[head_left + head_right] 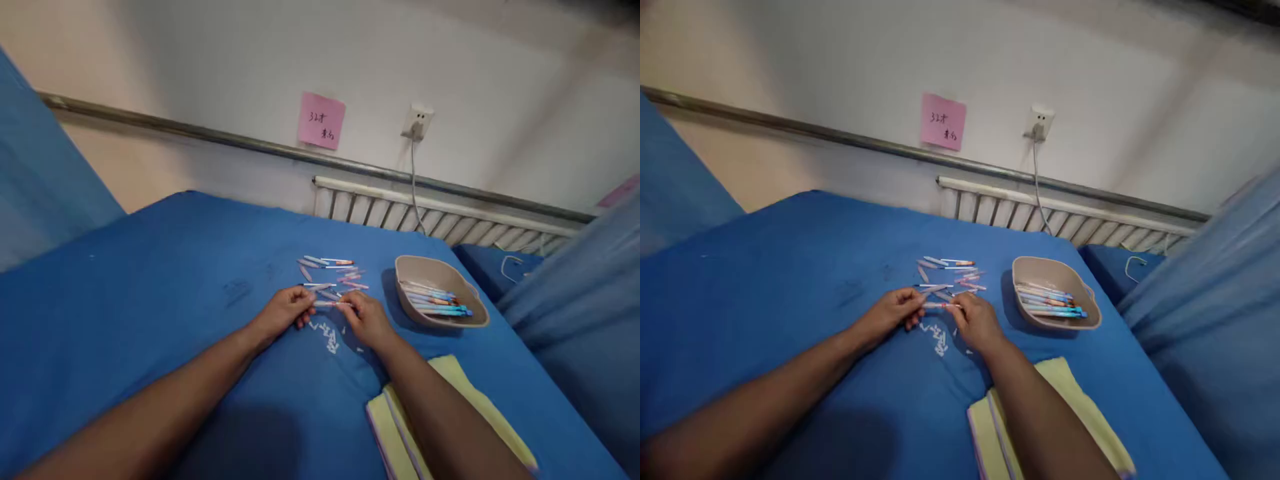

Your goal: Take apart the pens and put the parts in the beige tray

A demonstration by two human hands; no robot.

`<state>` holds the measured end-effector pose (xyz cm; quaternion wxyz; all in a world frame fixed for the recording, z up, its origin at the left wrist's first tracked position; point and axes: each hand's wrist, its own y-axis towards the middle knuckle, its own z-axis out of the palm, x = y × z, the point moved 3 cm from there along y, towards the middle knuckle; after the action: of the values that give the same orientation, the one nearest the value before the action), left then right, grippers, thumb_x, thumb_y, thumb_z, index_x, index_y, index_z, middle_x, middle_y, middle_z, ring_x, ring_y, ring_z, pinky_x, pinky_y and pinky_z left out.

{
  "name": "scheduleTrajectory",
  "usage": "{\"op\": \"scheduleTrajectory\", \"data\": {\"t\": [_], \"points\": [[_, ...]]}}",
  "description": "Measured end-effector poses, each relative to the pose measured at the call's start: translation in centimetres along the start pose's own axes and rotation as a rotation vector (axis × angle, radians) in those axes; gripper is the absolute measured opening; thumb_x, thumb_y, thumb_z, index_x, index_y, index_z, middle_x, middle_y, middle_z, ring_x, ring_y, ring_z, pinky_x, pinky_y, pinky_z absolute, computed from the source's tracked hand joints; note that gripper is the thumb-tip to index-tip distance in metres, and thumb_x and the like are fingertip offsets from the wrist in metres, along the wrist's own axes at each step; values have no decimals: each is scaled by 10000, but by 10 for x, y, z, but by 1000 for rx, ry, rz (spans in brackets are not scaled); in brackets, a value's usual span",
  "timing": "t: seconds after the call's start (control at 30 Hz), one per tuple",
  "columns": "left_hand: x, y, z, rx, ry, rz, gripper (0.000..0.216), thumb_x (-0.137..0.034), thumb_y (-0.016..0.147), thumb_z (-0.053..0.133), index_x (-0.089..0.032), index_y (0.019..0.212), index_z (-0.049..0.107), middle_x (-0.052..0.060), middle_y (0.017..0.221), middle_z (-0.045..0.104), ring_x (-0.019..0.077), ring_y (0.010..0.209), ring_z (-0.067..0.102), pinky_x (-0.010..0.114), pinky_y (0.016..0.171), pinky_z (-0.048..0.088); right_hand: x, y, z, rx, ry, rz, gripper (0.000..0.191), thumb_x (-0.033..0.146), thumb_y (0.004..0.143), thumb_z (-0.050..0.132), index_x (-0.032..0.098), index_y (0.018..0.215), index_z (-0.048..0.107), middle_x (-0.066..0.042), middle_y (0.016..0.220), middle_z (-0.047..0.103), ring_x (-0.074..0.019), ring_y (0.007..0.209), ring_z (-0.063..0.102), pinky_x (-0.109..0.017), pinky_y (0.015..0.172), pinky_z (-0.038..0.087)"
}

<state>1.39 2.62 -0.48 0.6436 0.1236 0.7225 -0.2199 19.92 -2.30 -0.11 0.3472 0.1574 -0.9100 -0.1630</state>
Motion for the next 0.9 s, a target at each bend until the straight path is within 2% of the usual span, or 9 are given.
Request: {"op": "scheduleTrajectory", "data": {"t": [0.07, 0.13, 0.2, 0.33, 0.43, 0.53, 0.6, 0.7, 0.9], "points": [[-6, -1, 0, 11, -73, 77, 272, -314, 628, 742, -155, 815, 625, 15, 863, 661, 102, 630, 563, 214, 568, 419, -1, 0, 0, -4, -1, 6, 182, 319, 902, 480, 198, 891, 616, -31, 827, 653, -156, 775, 597, -248, 717, 427], [-8, -2, 0, 9, -110, 94, 383, -298, 594, 766, -169, 926, 624, 36, 1001, 654, 125, 729, 594, 223, 622, 440, -1, -1, -1, -7, -3, 10, 181, 319, 902, 479, 201, 894, 616, -30, 828, 653, -156, 773, 596, -248, 717, 427], [-7, -2, 0, -10, -115, 39, 413, -390, 667, 710, -162, 994, 602, 53, 919, 668, 139, 701, 601, 239, 601, 451, -1, -1, -1, -11, -4, 11, 180, 319, 903, 476, 204, 899, 615, -29, 835, 653, -156, 776, 596, -249, 722, 426], [-4, -1, 2, -9, -30, -23, 339, -467, 734, 625, -132, 772, 593, 16, 653, 618, 98, 509, 518, 220, 497, 410, 1, -1, -2, -11, -21, 20, 175, 324, 897, 485, 208, 892, 616, -26, 831, 652, -157, 770, 594, -249, 709, 420], [-9, -2, 2, -8, -42, 94, 282, -313, 615, 754, -138, 783, 612, 23, 807, 645, 107, 648, 567, 209, 593, 440, 2, 0, -3, -8, -16, 21, 185, 329, 898, 480, 206, 885, 618, -26, 822, 651, -156, 764, 595, -248, 702, 418], [-10, -3, 2, -1, -107, 104, 442, -323, 631, 751, -174, 1014, 591, 48, 969, 652, 139, 752, 603, 230, 637, 462, 3, 0, -3, -10, -1, 19, 194, 334, 900, 475, 203, 889, 618, -27, 820, 652, -155, 763, 597, -247, 699, 419], [-6, -2, 2, -5, -121, 32, 424, -448, 729, 646, -168, 1038, 567, 55, 888, 664, 137, 657, 600, 237, 562, 452, 3, 0, -2, -20, 4, 19, 193, 334, 900, 476, 202, 894, 618, -29, 828, 655, -155, 768, 598, -247, 704, 421], [-2, 1, 1, -18, -50, -21, 402, -539, 777, 541, -139, 792, 582, 20, 648, 619, 108, 494, 521, 224, 476, 401, 3, 1, -2, -28, 0, 16, 191, 331, 898, 478, 204, 891, 620, -27, 829, 656, -152, 770, 596, -246, 714, 423], [-12, 3, -5, -40, -18, 90, 327, -349, 601, 753, -150, 827, 628, -14, 673, 610, 105, 580, 522, 202, 533, 394, 1, 6, -4, -21, -57, 29, 207, 340, 910, 457, 209, 909, 618, -23, 828, 661, -147, 768, 597, -237, 704, 419]]}}
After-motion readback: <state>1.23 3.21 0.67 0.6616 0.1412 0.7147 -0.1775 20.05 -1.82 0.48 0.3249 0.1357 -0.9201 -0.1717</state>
